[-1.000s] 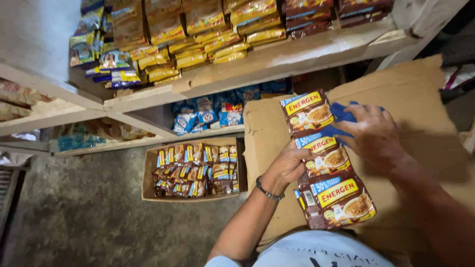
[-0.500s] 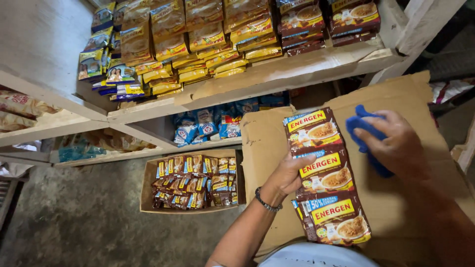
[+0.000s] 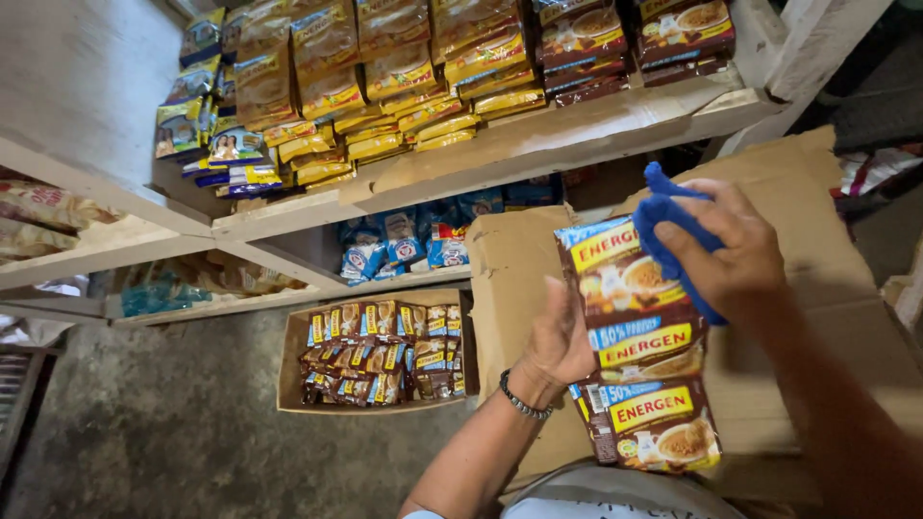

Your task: Wiping dust off of strips of food sachets using a blue cloth.

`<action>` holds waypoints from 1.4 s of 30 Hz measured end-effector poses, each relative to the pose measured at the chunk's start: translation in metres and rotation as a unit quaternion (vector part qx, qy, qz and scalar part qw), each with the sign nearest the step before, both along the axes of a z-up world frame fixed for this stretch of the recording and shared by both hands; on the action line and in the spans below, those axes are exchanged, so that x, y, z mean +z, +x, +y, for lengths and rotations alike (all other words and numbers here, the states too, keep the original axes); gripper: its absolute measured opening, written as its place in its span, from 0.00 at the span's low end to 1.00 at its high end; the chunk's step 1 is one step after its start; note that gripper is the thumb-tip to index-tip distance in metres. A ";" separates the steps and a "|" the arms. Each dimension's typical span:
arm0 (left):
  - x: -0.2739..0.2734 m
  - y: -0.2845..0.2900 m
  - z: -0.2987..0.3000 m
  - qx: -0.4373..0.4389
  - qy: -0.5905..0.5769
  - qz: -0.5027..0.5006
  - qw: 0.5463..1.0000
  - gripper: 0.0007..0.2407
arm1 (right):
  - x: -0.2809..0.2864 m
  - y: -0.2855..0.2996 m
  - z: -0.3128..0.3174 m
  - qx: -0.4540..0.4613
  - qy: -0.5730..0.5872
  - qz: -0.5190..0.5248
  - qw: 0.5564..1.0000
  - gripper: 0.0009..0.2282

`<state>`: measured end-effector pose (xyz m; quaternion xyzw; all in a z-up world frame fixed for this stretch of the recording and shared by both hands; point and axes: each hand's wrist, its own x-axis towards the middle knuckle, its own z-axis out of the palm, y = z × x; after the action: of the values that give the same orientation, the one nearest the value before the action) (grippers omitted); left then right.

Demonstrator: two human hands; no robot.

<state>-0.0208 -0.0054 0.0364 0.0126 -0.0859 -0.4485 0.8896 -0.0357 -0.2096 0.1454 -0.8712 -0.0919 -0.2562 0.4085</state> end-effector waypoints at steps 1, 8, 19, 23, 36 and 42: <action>0.004 0.005 0.000 0.027 -0.003 0.042 0.999 0.30 | 0.003 -0.003 0.004 0.014 0.025 0.013 1.000 0.12; 0.025 0.028 -0.005 -0.003 -0.042 0.037 0.998 0.39 | -0.004 -0.011 0.004 0.018 0.027 0.100 0.994 0.13; 0.004 0.035 -0.002 0.040 0.144 -0.116 0.982 0.18 | 0.001 -0.025 -0.022 0.021 -0.025 0.060 0.998 0.13; -0.009 0.021 0.007 0.009 0.139 -0.002 0.990 0.19 | -0.024 -0.015 -0.041 -0.015 0.233 0.229 0.945 0.16; 0.020 -0.007 0.027 -0.010 0.085 -0.051 0.995 0.26 | -0.050 0.014 -0.050 0.315 0.181 0.483 0.797 0.53; -0.002 -0.018 0.018 -0.132 -0.010 -0.174 0.976 0.18 | -0.048 0.037 -0.026 0.076 0.151 0.432 0.886 0.28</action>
<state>-0.0385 0.0122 0.0344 0.0703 -0.2446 -0.5521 0.7940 0.0012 -0.2359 0.0972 -0.8138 0.0677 0.1668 0.5525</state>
